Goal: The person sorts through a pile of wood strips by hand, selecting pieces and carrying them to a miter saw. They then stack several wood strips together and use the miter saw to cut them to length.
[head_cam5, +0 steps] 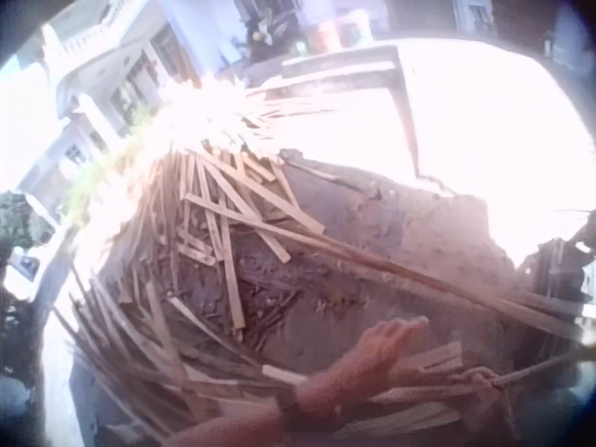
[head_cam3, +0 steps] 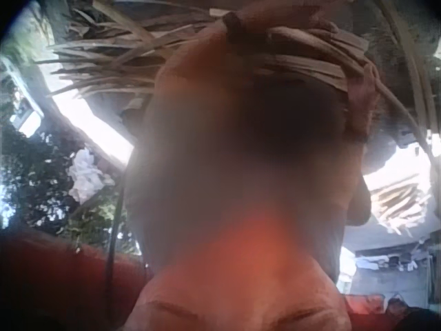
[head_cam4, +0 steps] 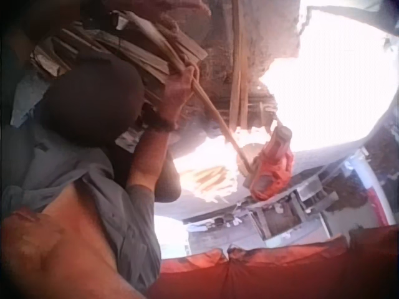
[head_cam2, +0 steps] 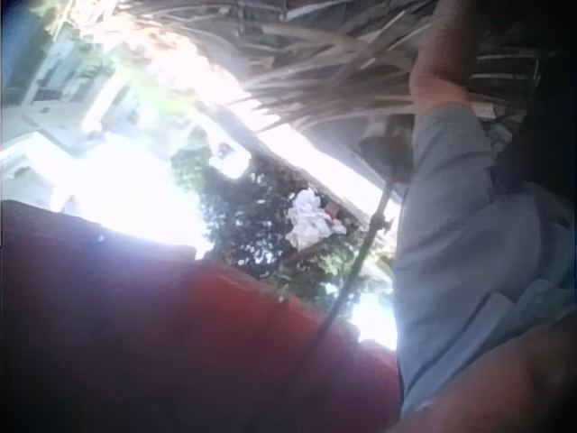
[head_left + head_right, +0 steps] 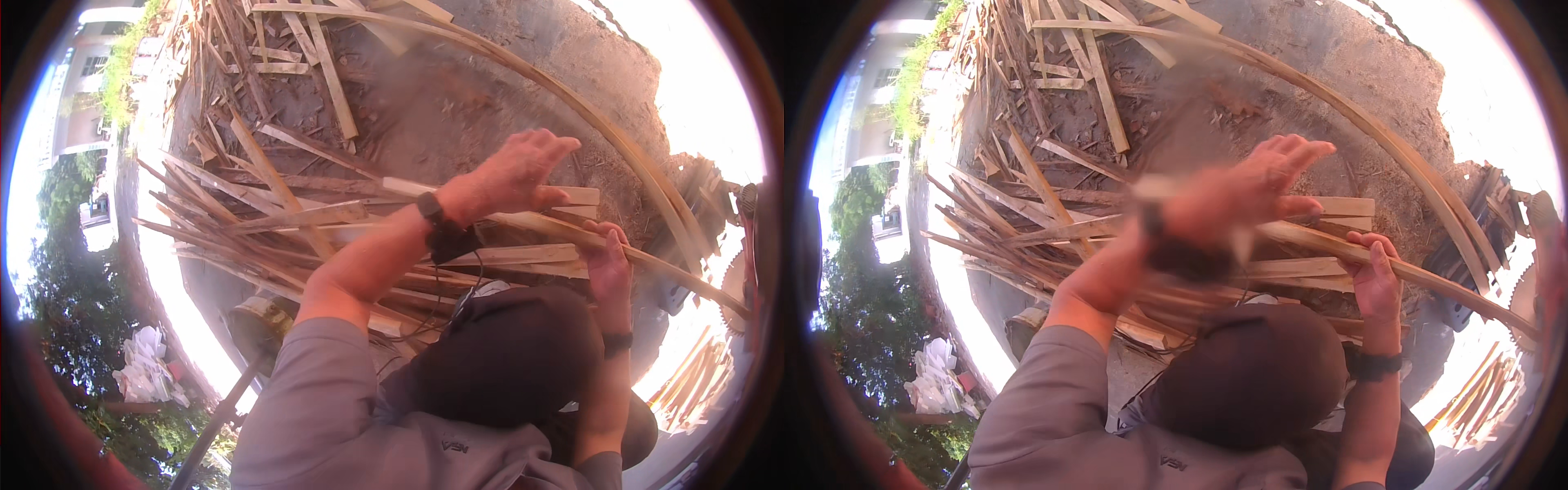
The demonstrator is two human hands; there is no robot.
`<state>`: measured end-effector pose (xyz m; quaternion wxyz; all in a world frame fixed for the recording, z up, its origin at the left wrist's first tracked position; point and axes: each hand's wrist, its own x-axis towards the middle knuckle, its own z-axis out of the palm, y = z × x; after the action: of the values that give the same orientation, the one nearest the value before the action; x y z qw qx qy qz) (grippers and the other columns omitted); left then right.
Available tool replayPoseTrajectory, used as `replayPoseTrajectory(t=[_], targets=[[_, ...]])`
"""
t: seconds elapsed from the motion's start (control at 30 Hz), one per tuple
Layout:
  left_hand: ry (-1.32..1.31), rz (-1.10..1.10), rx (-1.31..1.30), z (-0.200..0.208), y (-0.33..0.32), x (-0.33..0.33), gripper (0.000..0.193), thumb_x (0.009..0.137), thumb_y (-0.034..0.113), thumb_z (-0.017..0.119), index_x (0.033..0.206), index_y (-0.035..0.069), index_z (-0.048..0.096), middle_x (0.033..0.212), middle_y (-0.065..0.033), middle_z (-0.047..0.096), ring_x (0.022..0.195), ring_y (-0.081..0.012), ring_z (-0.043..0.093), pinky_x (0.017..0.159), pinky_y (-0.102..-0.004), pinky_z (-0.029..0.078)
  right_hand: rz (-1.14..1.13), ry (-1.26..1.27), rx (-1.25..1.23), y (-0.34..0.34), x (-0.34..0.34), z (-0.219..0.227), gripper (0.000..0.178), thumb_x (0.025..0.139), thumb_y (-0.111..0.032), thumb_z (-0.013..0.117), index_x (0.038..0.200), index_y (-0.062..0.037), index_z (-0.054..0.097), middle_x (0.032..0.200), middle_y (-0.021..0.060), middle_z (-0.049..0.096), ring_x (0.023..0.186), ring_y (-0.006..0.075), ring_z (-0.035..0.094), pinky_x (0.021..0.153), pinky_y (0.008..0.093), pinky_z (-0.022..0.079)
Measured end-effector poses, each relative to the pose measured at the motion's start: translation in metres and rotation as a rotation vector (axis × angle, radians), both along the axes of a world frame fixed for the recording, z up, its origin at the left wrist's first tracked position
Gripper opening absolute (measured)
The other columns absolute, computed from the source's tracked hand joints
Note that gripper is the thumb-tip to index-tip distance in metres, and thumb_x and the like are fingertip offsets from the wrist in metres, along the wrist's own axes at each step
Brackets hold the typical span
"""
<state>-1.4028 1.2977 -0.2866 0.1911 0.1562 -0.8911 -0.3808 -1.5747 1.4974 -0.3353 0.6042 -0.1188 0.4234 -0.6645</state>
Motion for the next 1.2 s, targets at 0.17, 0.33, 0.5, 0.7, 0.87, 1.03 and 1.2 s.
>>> replayPoseTrajectory(t=[0.17, 0.33, 0.5, 0.7, 0.87, 1.03, 1.2], targets=[[-0.808, 0.264, -0.186, -0.032, -0.049, 0.254, 0.068, 0.056, 0.026, 0.074, 0.118, 0.011, 0.049, 0.104, -0.0137, 0.056, 0.102, -0.0335, 0.048, 0.088, -0.0429, 0.037, -0.142, -0.032, 0.020, 0.035, -0.032, -0.025, 0.023, 0.092, -0.024, 0.047, 0.104, -0.0058, 0.057, 0.111, 0.0151, 0.057, 0.102, 0.0234, 0.055, 0.082, 0.0360, 0.050], [-1.374, 0.257, -0.133, -0.033, -0.031, 0.351, 0.061, 0.059, 0.020, 0.072, 0.115, 0.012, 0.050, 0.107, -0.0124, 0.055, 0.105, -0.0327, 0.047, 0.096, -0.0458, 0.032, -0.185, -0.015, 0.062, 0.035, -0.040, -0.024, 0.024, 0.093, -0.024, 0.046, 0.104, -0.0055, 0.056, 0.113, 0.0144, 0.057, 0.102, 0.0225, 0.055, 0.086, 0.0341, 0.047], [-1.314, 0.227, -0.206, -0.054, -0.008, 0.367, 0.042, 0.060, 0.015, 0.069, 0.099, 0.010, 0.054, 0.096, -0.0116, 0.057, 0.097, -0.0317, 0.050, 0.088, -0.0420, 0.038, -0.154, -0.032, 0.063, 0.029, -0.034, -0.014, 0.025, 0.093, -0.025, 0.046, 0.105, -0.0046, 0.056, 0.113, 0.0159, 0.056, 0.102, 0.0222, 0.055, 0.083, 0.0340, 0.049], [-0.955, 0.215, -0.092, -0.052, 0.009, 0.305, 0.028, 0.064, 0.010, 0.063, 0.090, 0.008, 0.053, 0.086, -0.0113, 0.056, 0.090, -0.0334, 0.051, 0.080, -0.0412, 0.042, -0.194, -0.073, -0.009, 0.049, -0.043, -0.021, 0.028, 0.093, -0.025, 0.045, 0.106, -0.0034, 0.056, 0.112, 0.0170, 0.056, 0.105, 0.0228, 0.054, 0.083, 0.0343, 0.050], [-0.734, 0.143, -0.080, -0.101, 0.022, 0.276, 0.043, 0.063, 0.005, 0.060, 0.105, 0.008, 0.050, 0.100, -0.0164, 0.051, 0.101, -0.0367, 0.047, 0.084, -0.0427, 0.042, -0.228, -0.130, -0.062, 0.041, -0.029, -0.015, 0.029, 0.093, -0.026, 0.044, 0.105, -0.0032, 0.056, 0.111, 0.0168, 0.057, 0.104, 0.0232, 0.055, 0.083, 0.0343, 0.050], [-0.873, 0.152, -0.082, -0.118, 0.020, 0.256, 0.055, 0.061, 0.004, 0.062, 0.115, 0.009, 0.050, 0.104, -0.0179, 0.053, 0.101, -0.0364, 0.048, 0.087, -0.0413, 0.042, -0.264, -0.135, -0.058, 0.052, -0.032, -0.008, 0.029, 0.093, -0.026, 0.045, 0.104, -0.0030, 0.056, 0.111, 0.0164, 0.057, 0.103, 0.0235, 0.056, 0.082, 0.0344, 0.050], [-0.971, 0.031, 0.202, -0.096, 0.024, 0.236, 0.037, 0.064, 0.013, 0.065, 0.101, 0.009, 0.059, 0.088, -0.0166, 0.061, 0.088, -0.0345, 0.057, 0.078, -0.0415, 0.046, -0.374, -0.163, -0.051, 0.074, -0.032, -0.022, 0.028, 0.092, -0.027, 0.046, 0.103, -0.0033, 0.057, 0.109, 0.0161, 0.058, 0.102, 0.0226, 0.056, 0.082, 0.0343, 0.051]])
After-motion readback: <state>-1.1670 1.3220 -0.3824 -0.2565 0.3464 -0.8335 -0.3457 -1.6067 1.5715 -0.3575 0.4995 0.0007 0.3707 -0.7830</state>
